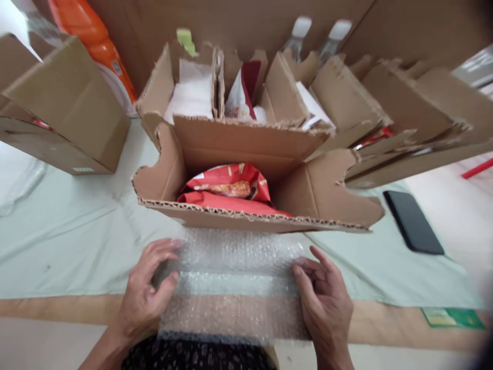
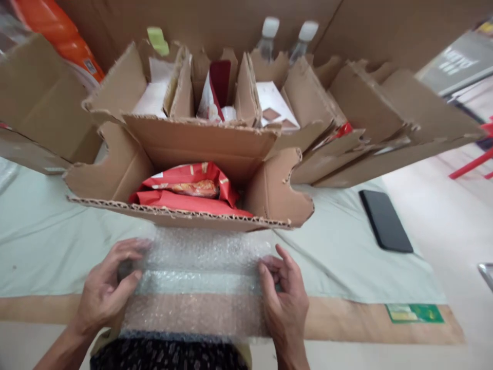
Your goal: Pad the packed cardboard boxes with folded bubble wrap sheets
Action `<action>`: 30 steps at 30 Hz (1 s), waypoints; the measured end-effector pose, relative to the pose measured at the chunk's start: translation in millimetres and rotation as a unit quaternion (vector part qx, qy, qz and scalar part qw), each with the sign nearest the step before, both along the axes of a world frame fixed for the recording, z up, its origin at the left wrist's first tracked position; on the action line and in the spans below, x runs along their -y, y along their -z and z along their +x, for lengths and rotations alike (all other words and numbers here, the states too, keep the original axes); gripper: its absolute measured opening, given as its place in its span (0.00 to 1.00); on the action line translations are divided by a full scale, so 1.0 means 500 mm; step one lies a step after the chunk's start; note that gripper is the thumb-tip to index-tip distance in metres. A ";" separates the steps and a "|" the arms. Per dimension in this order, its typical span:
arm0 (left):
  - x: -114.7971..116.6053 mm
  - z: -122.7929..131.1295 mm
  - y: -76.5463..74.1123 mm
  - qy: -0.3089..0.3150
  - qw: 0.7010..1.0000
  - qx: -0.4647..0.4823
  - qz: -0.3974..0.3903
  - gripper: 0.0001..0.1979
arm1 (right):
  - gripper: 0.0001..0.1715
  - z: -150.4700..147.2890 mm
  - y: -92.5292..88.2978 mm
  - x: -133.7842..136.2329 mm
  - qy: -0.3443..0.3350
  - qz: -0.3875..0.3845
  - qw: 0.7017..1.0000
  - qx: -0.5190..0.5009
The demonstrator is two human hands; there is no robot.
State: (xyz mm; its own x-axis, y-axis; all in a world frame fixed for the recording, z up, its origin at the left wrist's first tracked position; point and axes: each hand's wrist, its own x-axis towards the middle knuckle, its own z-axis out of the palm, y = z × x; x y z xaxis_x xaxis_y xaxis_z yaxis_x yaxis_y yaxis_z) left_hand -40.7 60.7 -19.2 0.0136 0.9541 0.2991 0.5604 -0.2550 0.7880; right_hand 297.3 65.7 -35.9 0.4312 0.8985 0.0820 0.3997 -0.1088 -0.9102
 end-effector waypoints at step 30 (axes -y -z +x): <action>0.021 -0.030 -0.074 0.124 0.992 0.003 0.008 0.14 | 0.13 0.053 -0.064 0.015 -0.262 0.064 0.958 -0.097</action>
